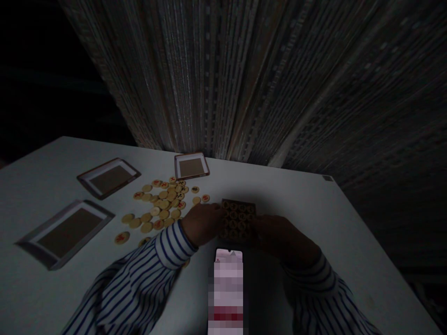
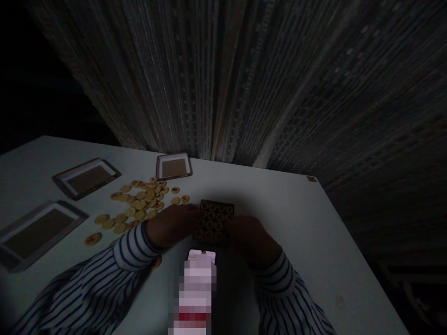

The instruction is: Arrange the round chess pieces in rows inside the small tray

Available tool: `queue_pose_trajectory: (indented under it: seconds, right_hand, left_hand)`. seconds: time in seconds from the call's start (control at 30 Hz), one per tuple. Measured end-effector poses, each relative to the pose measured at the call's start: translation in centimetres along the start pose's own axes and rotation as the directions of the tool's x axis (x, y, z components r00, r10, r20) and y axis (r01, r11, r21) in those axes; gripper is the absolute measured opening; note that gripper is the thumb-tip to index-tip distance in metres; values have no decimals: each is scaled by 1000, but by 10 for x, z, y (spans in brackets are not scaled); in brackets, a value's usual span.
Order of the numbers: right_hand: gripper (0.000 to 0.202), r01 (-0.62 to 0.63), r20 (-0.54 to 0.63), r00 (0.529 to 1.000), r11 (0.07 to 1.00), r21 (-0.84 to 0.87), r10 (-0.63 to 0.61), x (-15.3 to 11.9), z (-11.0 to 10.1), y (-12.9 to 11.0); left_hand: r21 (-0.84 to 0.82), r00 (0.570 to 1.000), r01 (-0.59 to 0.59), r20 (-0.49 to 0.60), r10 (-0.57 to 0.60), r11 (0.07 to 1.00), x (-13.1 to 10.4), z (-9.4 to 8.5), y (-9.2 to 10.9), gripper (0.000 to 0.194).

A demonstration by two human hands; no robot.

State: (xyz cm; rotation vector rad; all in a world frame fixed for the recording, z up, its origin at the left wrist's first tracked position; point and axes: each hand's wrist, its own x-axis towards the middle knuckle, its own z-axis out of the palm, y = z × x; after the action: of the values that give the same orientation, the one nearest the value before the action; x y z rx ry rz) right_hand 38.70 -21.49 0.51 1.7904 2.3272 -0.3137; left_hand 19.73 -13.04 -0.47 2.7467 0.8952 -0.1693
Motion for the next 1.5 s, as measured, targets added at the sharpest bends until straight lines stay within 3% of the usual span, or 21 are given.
queue_pose_trajectory:
  seconds: [1.5]
  right_hand:
    - [21,-22,6,1000,999,38,21,0,5,2]
  left_hand:
    - [33,999,-20,30,18,999,-1,-4,3,27]
